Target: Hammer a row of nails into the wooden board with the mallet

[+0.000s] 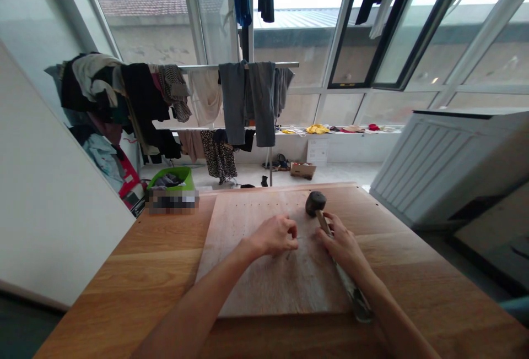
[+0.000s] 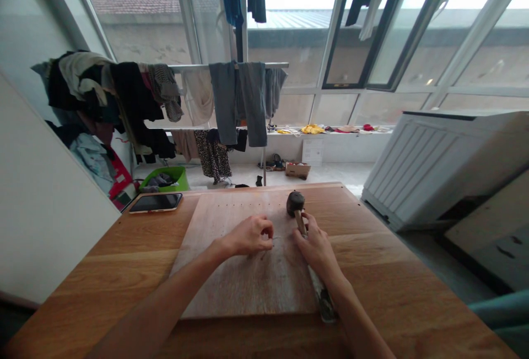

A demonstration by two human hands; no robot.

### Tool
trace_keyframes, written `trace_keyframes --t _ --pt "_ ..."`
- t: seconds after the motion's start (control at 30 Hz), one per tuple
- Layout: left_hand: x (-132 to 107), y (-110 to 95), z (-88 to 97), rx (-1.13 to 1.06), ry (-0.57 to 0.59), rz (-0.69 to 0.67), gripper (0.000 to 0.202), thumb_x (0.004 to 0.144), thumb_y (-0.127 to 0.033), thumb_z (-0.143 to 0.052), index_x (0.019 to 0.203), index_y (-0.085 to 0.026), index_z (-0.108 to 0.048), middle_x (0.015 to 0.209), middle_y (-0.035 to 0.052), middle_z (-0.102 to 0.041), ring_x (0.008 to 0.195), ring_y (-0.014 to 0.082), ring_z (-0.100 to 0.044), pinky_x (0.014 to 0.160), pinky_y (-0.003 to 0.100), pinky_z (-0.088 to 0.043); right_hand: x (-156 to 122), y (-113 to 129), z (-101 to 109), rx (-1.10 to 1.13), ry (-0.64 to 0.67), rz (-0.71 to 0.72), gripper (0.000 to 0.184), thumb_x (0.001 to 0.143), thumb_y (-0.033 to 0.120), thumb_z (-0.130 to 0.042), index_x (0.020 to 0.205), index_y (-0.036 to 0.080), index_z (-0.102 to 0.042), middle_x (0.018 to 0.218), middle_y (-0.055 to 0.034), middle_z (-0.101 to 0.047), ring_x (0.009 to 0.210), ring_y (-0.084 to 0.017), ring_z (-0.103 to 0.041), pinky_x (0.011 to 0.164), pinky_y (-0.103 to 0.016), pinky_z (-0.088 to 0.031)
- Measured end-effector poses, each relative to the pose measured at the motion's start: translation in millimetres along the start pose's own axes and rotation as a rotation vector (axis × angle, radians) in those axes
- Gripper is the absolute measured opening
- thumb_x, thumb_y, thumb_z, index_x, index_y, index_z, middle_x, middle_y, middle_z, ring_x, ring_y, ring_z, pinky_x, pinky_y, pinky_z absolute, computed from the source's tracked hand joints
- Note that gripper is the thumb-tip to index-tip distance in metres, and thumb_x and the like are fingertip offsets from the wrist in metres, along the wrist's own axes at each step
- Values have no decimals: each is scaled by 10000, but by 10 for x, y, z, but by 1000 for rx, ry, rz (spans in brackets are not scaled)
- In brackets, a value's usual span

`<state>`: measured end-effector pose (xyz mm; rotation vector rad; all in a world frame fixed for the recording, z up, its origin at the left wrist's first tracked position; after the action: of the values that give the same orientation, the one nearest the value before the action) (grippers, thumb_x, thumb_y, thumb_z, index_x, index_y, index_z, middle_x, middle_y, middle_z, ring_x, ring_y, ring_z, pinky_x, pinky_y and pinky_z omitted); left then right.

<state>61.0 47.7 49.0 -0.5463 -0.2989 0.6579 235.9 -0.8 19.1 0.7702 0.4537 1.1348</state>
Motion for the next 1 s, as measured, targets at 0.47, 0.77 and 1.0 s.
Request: trace_keyframes --t 0.47,0.77,1.0 --pt "476 1133 576 30 -388 168 83 713 -104 -701 689 -166 -651 1263 125 -645 1208 277 -595 1071 394 -429 16 -61 -33 113 19 8 515 795 382 -547 1268 180 -566 807 -41 -727 555 -186 -639 532 -283 -478" --pt "275 1289 643 65 -455 156 63 712 -140 -700 687 -165 -648 1180 108 -657 1109 232 -641 1003 331 -481 -58 80 -174 110 -7 -19 514 774 297 -515 1269 163 -560 787 -43 -712 608 -200 -648 592 -292 -481" --pt "131 1322 732 49 -523 154 98 711 -98 -676 683 -168 -614 1096 94 -691 1041 212 -659 956 315 -494 59 170 -252 158 125 -9 276 794 309 -539 1033 199 -622 647 1 -658 489 -174 -615 501 -263 -463"
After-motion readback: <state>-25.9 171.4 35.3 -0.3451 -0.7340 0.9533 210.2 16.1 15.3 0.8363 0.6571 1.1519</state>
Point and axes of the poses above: each hand's wrist, its own x-axis towards the middle knuckle, its own z-axis out of the back of the hand, y = z × x, the point moved 7 cm from there along x, towards the middle knuckle
